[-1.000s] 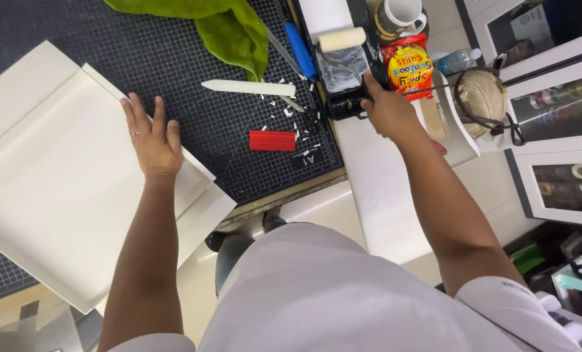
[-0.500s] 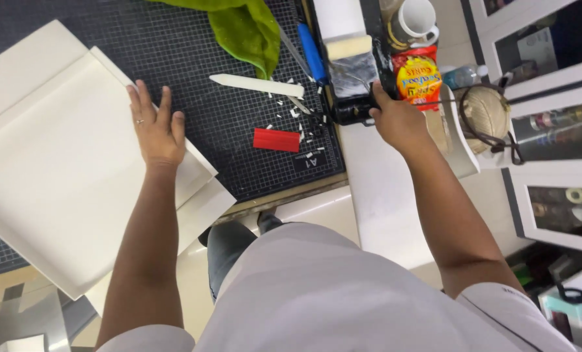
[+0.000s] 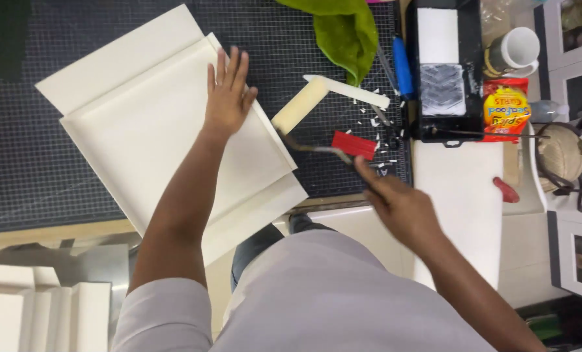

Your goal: Smoothing material onto a cardboard box using a roller and bone folder, then trimming edges with scissors.

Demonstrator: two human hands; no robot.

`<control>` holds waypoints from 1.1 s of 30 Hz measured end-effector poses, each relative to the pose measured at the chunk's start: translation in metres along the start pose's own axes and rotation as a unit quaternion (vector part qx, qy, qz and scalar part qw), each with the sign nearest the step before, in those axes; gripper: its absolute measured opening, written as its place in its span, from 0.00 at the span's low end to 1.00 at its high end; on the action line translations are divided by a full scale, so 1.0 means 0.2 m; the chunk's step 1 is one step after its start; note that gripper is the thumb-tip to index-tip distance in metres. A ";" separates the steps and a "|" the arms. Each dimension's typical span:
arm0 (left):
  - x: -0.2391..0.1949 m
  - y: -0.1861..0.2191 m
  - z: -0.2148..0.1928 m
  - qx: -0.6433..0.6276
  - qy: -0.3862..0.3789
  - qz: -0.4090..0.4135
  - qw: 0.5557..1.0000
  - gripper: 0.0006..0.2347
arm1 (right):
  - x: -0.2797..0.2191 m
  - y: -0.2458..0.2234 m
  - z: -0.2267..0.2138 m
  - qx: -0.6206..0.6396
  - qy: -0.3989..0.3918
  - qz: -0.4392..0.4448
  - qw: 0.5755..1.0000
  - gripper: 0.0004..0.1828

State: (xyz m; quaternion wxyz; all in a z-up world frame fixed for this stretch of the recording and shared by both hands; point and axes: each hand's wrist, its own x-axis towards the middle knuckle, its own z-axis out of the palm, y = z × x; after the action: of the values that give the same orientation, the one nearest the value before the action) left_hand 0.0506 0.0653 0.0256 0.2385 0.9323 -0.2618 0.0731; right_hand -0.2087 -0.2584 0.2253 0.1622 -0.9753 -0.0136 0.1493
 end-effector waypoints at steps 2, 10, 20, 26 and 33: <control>0.08 -0.14 -0.03 0.031 -0.013 -0.024 0.999 0.31 | 0.03 -0.14 0.10 -0.036 -0.003 -0.015 0.999 0.37; 0.42 -0.48 -0.13 0.038 0.042 -0.085 0.995 0.44 | 0.26 -0.44 0.34 -0.122 -0.034 0.003 0.992 0.34; 0.55 -0.38 -0.54 -0.351 -0.178 -0.328 0.859 0.44 | 0.76 -0.75 0.31 -0.072 -0.092 0.055 0.992 0.36; 0.53 -0.34 -0.65 -0.378 -0.190 -0.343 0.839 0.48 | 0.57 -0.80 0.02 -0.100 -0.185 0.113 0.971 0.36; 0.56 -0.34 -0.71 -0.407 -0.236 -0.356 0.807 0.50 | 1.01 -0.89 0.16 -0.079 -0.105 0.068 0.989 0.35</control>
State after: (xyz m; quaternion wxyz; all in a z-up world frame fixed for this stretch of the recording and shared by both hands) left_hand 0.1798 0.1348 0.1505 0.5363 0.7660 0.0345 -0.3528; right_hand -0.0209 -0.0637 0.1956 0.0720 -0.9626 0.0242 0.2601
